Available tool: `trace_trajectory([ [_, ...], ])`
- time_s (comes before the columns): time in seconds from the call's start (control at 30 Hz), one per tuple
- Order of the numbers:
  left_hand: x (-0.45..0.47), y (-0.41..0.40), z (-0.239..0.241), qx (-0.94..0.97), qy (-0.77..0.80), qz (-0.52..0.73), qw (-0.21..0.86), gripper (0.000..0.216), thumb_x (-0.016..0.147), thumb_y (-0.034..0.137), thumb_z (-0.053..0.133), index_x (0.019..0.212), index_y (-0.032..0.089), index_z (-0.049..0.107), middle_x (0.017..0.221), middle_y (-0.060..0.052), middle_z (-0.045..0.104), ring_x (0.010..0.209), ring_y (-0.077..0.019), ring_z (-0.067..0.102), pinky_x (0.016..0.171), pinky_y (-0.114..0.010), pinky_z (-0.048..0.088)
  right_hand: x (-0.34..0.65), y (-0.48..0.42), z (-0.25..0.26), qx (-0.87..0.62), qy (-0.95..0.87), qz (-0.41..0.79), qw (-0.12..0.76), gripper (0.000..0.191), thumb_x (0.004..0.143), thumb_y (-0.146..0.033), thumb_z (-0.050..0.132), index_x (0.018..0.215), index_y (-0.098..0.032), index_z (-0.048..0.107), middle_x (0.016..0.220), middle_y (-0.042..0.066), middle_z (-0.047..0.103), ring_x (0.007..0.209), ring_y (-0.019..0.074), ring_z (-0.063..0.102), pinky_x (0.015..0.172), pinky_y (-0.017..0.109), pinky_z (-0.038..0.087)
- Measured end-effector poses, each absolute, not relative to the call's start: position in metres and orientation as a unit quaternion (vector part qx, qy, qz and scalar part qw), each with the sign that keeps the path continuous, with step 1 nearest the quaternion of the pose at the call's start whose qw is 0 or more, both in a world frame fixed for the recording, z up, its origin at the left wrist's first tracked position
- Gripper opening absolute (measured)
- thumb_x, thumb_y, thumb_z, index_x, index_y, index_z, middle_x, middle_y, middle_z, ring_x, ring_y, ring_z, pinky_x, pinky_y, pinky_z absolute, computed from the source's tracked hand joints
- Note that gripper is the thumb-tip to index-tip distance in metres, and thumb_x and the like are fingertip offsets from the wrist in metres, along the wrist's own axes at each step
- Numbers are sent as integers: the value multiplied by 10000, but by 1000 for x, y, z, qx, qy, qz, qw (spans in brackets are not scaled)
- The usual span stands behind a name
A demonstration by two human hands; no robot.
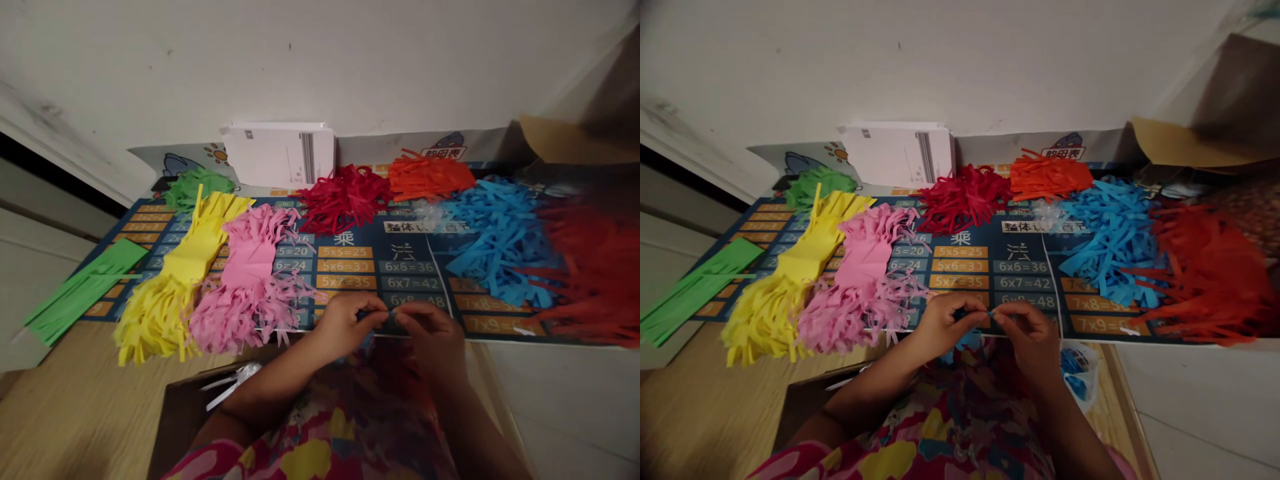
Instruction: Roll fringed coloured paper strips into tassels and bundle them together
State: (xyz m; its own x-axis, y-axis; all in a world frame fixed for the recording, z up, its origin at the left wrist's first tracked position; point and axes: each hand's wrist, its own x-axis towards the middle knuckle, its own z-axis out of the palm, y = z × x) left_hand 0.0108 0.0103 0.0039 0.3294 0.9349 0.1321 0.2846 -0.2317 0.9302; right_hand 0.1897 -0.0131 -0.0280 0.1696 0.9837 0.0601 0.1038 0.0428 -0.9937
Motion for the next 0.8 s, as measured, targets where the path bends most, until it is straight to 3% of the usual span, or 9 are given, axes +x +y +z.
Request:
trace_trajectory([
  [0.17,11,13,1,686,437,362,456,139,896,290,655,862,195,752,776,-23,748,715,-151,666,682,-229,478,191,-8,-27,-534,-566,384,497,96,812,-345,712,833,-260,752,881,27,732,852,205,682,792,343,548],
  [0.33,12,12,1,675,451,386,437,190,836,315,735,984,196,749,954,-54,776,886,-196,708,807,-263,514,190,-8,-32,-570,-538,362,505,125,842,-358,684,889,-255,736,916,26,727,866,196,681,780,321,547],
  [0.53,13,14,-4,680,472,397,396,164,898,337,672,838,220,770,785,-35,781,754,-188,726,726,-268,524,189,-8,-35,-584,-511,384,500,218,774,-376,753,943,-240,729,896,42,743,846,215,691,806,362,553],
  [0.67,12,15,-4,694,449,410,385,156,895,346,681,894,218,772,821,-47,785,792,-192,731,763,-277,533,192,-4,-32,-555,-496,430,511,132,758,-343,767,850,-253,739,830,21,744,783,200,697,744,338,567],
  [0.8,9,17,1,723,415,408,373,224,832,377,752,993,221,764,949,-77,782,915,-223,718,846,-317,533,196,-4,-26,-534,-561,389,498,64,799,-323,734,774,-273,764,843,21,747,813,209,699,770,352,567],
])
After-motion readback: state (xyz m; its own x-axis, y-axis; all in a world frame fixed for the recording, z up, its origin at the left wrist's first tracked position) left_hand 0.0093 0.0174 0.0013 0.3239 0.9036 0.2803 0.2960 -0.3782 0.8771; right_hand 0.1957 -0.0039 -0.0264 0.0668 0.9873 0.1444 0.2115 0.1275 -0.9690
